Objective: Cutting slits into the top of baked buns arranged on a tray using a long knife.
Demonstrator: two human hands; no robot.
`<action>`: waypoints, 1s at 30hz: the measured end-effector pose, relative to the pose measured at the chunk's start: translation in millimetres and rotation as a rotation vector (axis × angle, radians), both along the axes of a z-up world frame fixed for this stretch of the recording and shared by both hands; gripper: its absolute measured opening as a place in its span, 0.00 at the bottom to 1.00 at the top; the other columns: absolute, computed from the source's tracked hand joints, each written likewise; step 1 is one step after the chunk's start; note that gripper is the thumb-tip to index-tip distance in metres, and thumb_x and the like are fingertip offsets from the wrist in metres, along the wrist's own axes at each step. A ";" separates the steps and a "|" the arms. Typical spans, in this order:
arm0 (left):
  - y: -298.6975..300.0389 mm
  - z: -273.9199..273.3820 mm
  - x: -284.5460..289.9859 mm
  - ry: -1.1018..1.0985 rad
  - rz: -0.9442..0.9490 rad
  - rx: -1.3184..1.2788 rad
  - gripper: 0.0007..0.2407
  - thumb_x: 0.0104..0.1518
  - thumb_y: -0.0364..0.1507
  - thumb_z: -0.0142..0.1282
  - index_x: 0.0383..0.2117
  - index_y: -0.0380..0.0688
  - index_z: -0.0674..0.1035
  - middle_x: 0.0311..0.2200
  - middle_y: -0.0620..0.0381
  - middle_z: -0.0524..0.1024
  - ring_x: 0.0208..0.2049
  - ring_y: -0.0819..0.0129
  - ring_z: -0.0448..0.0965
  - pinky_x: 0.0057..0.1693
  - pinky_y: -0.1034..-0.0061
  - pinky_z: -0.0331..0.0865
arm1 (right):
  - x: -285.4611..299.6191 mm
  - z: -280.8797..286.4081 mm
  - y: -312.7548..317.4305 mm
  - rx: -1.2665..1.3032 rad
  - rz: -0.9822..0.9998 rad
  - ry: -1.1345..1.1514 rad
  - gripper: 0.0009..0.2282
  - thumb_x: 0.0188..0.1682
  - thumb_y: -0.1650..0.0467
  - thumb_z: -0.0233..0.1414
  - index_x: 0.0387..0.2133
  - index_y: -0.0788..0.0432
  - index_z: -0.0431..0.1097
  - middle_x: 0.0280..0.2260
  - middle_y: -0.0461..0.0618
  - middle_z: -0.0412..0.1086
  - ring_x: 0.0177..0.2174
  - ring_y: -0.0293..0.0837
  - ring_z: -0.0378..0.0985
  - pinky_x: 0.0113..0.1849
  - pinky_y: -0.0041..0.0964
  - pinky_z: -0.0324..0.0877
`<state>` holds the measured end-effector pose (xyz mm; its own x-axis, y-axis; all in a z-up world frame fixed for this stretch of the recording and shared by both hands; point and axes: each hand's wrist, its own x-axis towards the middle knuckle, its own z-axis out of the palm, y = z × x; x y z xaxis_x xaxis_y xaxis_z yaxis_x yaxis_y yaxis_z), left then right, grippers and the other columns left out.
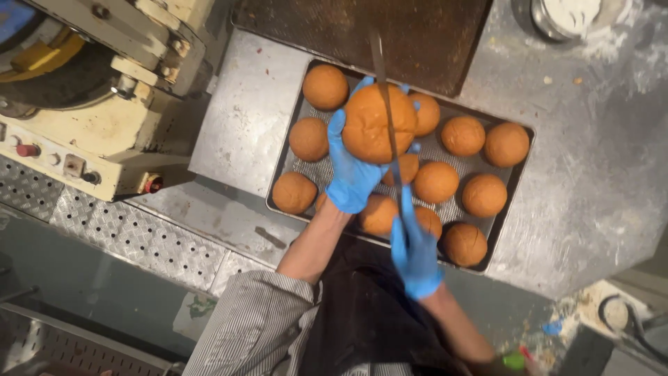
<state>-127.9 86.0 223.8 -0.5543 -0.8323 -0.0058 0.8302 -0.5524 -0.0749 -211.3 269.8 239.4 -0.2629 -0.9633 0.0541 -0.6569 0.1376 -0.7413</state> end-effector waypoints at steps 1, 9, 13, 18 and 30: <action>4.1 3.5 0.8 -0.004 -0.009 0.012 0.28 0.67 0.47 0.48 0.72 0.54 0.61 0.70 0.41 0.60 0.68 0.40 0.65 0.62 0.39 0.72 | 1.0 7.3 -10.3 0.012 -0.009 -0.004 0.26 0.56 0.75 0.47 0.70 0.60 0.54 0.26 0.64 0.69 0.23 0.54 0.74 0.29 0.47 0.67; 1.3 23.4 8.3 0.014 0.040 -0.179 0.28 0.67 0.49 0.48 0.72 0.61 0.61 0.70 0.42 0.61 0.67 0.37 0.65 0.57 0.35 0.73 | 3.7 -27.5 24.2 -0.191 0.089 0.031 0.26 0.56 0.75 0.48 0.69 0.61 0.51 0.25 0.61 0.68 0.23 0.53 0.74 0.28 0.45 0.68; 10.2 22.3 2.9 -0.025 0.018 -0.125 0.29 0.67 0.50 0.47 0.73 0.60 0.60 0.69 0.43 0.60 0.66 0.39 0.65 0.58 0.35 0.73 | -1.0 6.2 -17.5 -0.064 0.061 -0.020 0.26 0.55 0.76 0.47 0.69 0.62 0.53 0.22 0.62 0.67 0.18 0.51 0.71 0.26 0.45 0.65; -1.6 30.5 14.8 -0.023 0.028 -0.127 0.30 0.66 0.51 0.47 0.73 0.57 0.60 0.70 0.44 0.61 0.67 0.41 0.66 0.59 0.36 0.72 | 5.3 -10.8 -2.8 -0.157 0.081 0.013 0.26 0.55 0.76 0.50 0.68 0.61 0.55 0.20 0.61 0.65 0.18 0.50 0.69 0.25 0.45 0.63; 4.9 14.6 6.3 -0.023 0.076 -0.075 0.31 0.67 0.51 0.45 0.74 0.53 0.58 0.69 0.43 0.62 0.66 0.40 0.67 0.60 0.35 0.71 | 0.6 -5.4 -10.6 0.128 0.053 -0.057 0.28 0.56 0.76 0.48 0.71 0.58 0.52 0.32 0.65 0.73 0.23 0.51 0.78 0.30 0.43 0.70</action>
